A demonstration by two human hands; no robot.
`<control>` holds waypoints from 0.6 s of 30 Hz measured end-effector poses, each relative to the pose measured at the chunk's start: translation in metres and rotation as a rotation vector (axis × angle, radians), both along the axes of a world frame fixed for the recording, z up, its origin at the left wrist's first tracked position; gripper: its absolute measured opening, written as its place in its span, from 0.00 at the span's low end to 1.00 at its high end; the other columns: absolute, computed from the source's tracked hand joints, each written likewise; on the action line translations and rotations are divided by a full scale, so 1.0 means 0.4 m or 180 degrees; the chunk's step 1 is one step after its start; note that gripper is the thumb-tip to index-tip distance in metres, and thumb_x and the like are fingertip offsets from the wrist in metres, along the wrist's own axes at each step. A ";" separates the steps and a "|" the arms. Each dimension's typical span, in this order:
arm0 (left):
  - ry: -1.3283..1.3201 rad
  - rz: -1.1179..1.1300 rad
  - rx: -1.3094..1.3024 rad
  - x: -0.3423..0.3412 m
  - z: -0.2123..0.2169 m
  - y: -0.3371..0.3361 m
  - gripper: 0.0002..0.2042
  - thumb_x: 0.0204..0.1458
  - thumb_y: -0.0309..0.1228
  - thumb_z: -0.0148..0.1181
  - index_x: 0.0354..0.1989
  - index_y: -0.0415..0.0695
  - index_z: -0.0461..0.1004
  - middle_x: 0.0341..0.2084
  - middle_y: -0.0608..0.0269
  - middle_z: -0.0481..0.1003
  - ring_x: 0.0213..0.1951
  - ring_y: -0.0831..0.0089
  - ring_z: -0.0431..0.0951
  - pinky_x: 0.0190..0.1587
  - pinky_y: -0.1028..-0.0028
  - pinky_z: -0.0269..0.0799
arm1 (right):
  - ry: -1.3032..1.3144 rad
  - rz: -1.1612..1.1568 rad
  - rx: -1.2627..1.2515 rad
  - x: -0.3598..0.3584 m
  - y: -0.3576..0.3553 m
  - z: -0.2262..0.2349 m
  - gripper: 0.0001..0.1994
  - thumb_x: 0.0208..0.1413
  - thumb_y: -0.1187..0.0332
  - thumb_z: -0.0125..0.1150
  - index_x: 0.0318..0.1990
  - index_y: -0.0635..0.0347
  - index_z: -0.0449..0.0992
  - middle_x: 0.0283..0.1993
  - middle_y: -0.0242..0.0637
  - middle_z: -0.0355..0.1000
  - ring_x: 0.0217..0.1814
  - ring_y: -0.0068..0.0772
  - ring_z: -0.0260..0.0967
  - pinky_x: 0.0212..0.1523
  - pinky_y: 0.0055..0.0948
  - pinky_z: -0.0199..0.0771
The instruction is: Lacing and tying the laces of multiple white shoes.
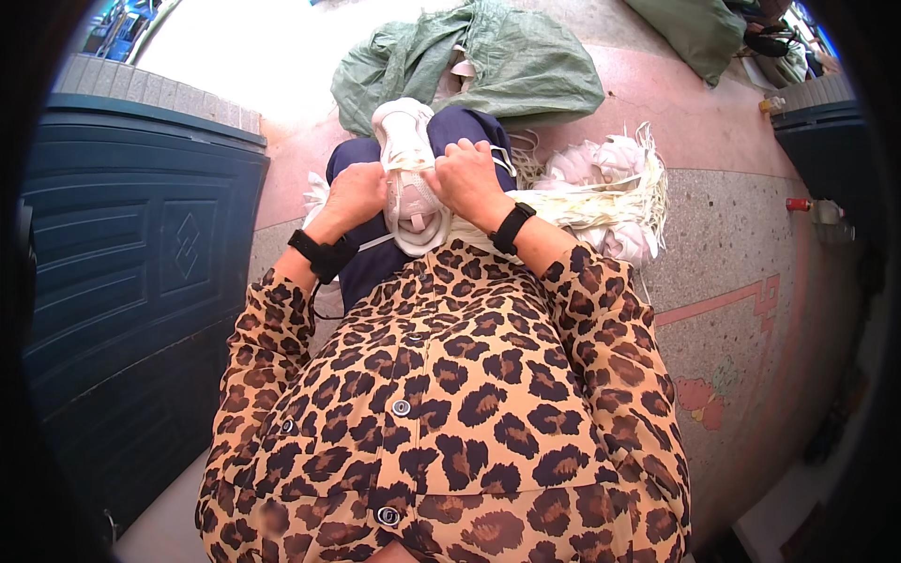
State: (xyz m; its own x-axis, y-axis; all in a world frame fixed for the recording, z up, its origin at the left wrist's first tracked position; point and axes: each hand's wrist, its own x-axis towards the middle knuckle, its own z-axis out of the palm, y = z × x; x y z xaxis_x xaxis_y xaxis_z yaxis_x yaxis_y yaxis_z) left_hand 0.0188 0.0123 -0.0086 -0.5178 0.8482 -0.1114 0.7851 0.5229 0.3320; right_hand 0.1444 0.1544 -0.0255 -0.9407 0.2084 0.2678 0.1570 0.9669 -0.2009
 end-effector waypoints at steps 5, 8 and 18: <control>0.0812 -0.0430 -0.0106 0.029 -0.018 0.006 0.03 0.38 0.28 0.53 0.20 0.44 0.72 0.19 0.57 0.73 0.26 0.62 0.75 0.28 0.63 0.66 | -0.0062 0.0033 -0.0159 0.009 -0.009 0.008 0.15 0.41 0.53 0.57 0.20 0.56 0.75 0.25 0.35 0.66 0.34 0.33 0.62 0.36 0.35 0.55; 0.1570 -0.0952 -0.0052 0.048 -0.018 0.015 0.02 0.38 0.29 0.54 0.19 0.46 0.72 0.18 0.62 0.72 0.27 0.66 0.74 0.29 0.65 0.64 | -0.0141 -0.0070 -0.0203 0.010 -0.009 0.005 0.15 0.42 0.55 0.56 0.22 0.58 0.75 0.27 0.36 0.67 0.36 0.34 0.62 0.37 0.36 0.56; 0.1397 -0.0044 0.0375 0.096 0.008 -0.038 0.07 0.41 0.33 0.56 0.25 0.42 0.72 0.21 0.59 0.71 0.32 0.64 0.68 0.31 0.65 0.63 | -0.0390 0.0090 -0.1109 0.018 0.032 -0.029 0.10 0.46 0.64 0.49 0.32 0.58 0.73 0.34 0.39 0.68 0.42 0.40 0.62 0.42 0.40 0.58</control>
State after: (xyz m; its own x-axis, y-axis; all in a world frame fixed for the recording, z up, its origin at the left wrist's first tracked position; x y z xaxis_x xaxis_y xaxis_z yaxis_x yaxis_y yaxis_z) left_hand 0.0573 -0.0028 -0.0055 -0.4829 0.8492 0.2139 0.8715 0.4899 0.0229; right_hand 0.1514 0.1672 -0.0371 -0.9681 0.2407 0.0704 0.1745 0.8482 -0.5002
